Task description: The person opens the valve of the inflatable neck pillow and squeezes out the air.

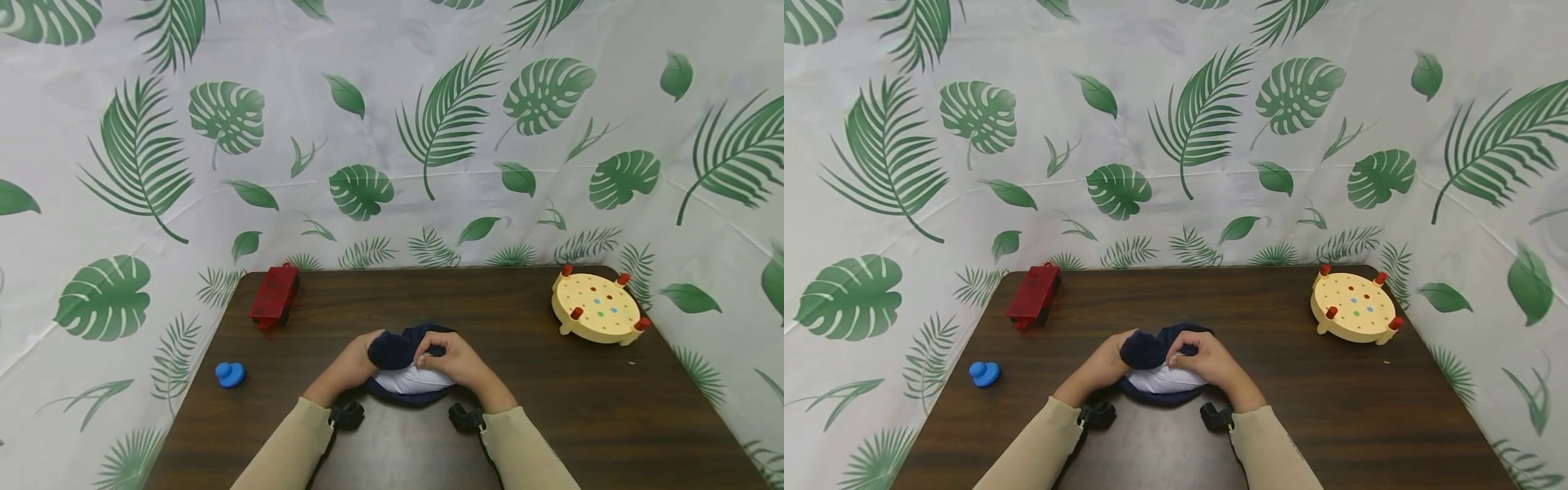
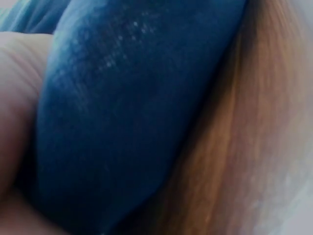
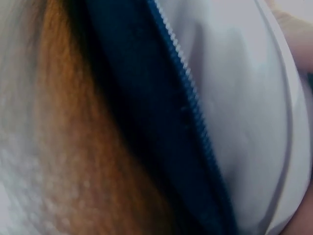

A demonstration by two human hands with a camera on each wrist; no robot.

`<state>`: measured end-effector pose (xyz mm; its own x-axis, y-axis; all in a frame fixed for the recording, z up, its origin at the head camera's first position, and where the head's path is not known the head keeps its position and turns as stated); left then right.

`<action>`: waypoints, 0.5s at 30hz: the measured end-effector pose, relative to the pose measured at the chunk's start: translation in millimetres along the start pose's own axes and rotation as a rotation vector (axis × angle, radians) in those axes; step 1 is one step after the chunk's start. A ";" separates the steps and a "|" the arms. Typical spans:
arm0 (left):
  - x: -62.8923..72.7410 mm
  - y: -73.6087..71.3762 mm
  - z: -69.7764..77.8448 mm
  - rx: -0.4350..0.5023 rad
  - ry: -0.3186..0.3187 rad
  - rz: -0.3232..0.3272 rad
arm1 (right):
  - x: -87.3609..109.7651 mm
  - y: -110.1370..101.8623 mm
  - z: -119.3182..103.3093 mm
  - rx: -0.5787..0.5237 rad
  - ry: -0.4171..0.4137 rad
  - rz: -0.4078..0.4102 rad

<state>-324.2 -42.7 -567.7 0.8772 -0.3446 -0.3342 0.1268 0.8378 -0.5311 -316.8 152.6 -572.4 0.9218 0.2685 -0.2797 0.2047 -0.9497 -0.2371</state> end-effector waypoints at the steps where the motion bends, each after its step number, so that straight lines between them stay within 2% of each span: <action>1: 0.3 -0.6 -1.0 0.023 -0.009 0.013 | 0.2 -0.1 -0.4 -0.011 -0.020 -0.002; 3: 0.9 -2.3 -1.2 0.100 -0.013 0.041 | 0.2 -0.2 -1.0 -0.022 -0.052 -0.001; 5: 1.6 -5.7 1.2 0.150 0.022 0.074 | -0.2 -0.4 -0.4 -0.013 -0.064 0.006; 7: 2.2 -10.1 8.4 0.158 0.078 0.097 | -0.9 -0.8 0.9 0.007 -0.061 0.017; 9: 2.5 -14.0 19.3 0.104 0.156 0.106 | -1.3 -1.6 2.6 0.029 -0.037 0.030; 11: 2.6 -14.2 30.5 0.016 0.215 0.073 | -1.5 -2.1 4.0 0.042 -0.011 0.038; 13: 2.7 -11.0 39.0 -0.071 0.239 0.011 | -1.7 -2.5 4.7 0.051 0.017 0.040; 15: 2.6 -5.2 42.9 -0.143 0.228 -0.064 | -2.2 -2.3 4.2 0.056 0.034 0.033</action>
<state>-302.7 -29.8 -532.5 0.7404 -0.4949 -0.4549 0.0977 0.7487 -0.6557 -320.7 154.9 -575.2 0.9388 0.2302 -0.2563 0.1559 -0.9473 -0.2798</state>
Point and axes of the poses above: each hand's wrist, its own x-axis away from the middle knuckle, its own y-axis out of the palm, z = x × y, the point moved 8 cm from there along -x, towards the middle knuckle, and after that the axes turned 14 degrees about z, right-handed, at the moved point
